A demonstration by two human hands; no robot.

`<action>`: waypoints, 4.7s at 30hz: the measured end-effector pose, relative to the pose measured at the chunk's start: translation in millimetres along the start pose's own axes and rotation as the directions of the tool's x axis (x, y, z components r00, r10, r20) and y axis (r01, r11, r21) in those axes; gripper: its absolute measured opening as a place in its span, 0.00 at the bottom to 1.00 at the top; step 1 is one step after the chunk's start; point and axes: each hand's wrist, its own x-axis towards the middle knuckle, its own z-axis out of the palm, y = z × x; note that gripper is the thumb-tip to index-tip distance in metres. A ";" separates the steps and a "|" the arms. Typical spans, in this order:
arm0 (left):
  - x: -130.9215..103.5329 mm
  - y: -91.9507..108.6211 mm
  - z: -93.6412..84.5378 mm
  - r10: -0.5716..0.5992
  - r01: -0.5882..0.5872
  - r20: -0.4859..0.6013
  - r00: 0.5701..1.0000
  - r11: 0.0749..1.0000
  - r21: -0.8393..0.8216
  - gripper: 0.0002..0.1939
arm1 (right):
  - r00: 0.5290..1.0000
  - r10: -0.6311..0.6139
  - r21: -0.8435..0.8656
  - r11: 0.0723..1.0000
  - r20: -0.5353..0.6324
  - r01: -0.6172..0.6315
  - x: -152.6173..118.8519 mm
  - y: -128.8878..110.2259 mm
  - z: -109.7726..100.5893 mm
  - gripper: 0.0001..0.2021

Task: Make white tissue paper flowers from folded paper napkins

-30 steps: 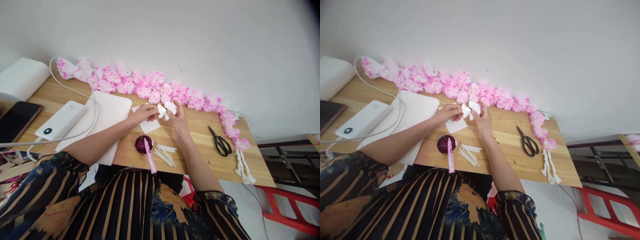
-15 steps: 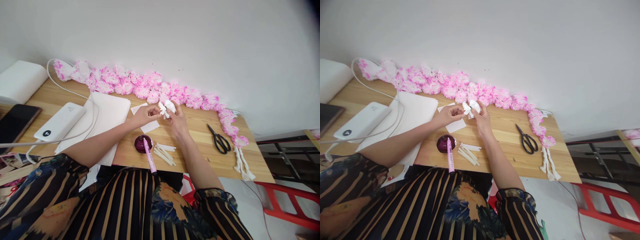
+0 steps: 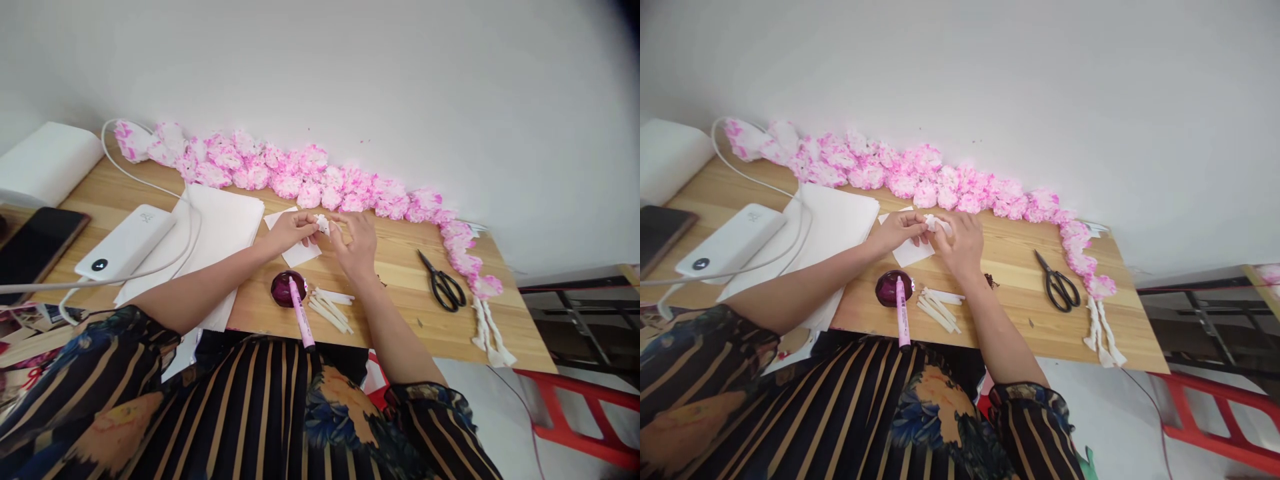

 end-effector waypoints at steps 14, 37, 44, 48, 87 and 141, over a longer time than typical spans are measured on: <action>2.3 -2.3 -1.0 0.000 -0.003 -0.066 0.998 0.999 -0.045 0.06 | 0.945 0.316 0.236 0.915 0.087 -0.327 -0.3 8.0 6.3 0.08; 3.4 -4.5 -1.2 0.092 -0.083 -0.081 0.992 0.991 0.105 0.10 | 0.964 0.205 0.224 0.944 0.172 -0.241 0.3 -0.8 4.8 0.13; 0.9 -3.8 -0.9 0.071 -0.070 -0.038 0.997 0.997 0.009 0.12 | 0.953 0.273 0.272 0.914 0.133 -0.300 -2.0 0.7 8.4 0.12; 4.1 -6.7 -3.0 0.014 -0.021 -0.033 0.999 0.970 -0.240 0.15 | 0.815 0.513 0.535 0.624 0.269 -0.569 -1.6 2.9 11.8 0.11; 1.5 -2.9 0.9 0.077 -0.077 -0.019 0.997 0.997 -0.020 0.19 | 0.954 0.275 0.231 0.927 0.117 -0.296 -4.4 -2.0 10.6 0.11; -6.5 0.2 5.7 0.227 -0.170 -0.110 0.968 0.908 0.382 0.12 | 0.990 0.078 0.030 0.996 0.118 -0.082 -4.2 4.9 8.3 0.14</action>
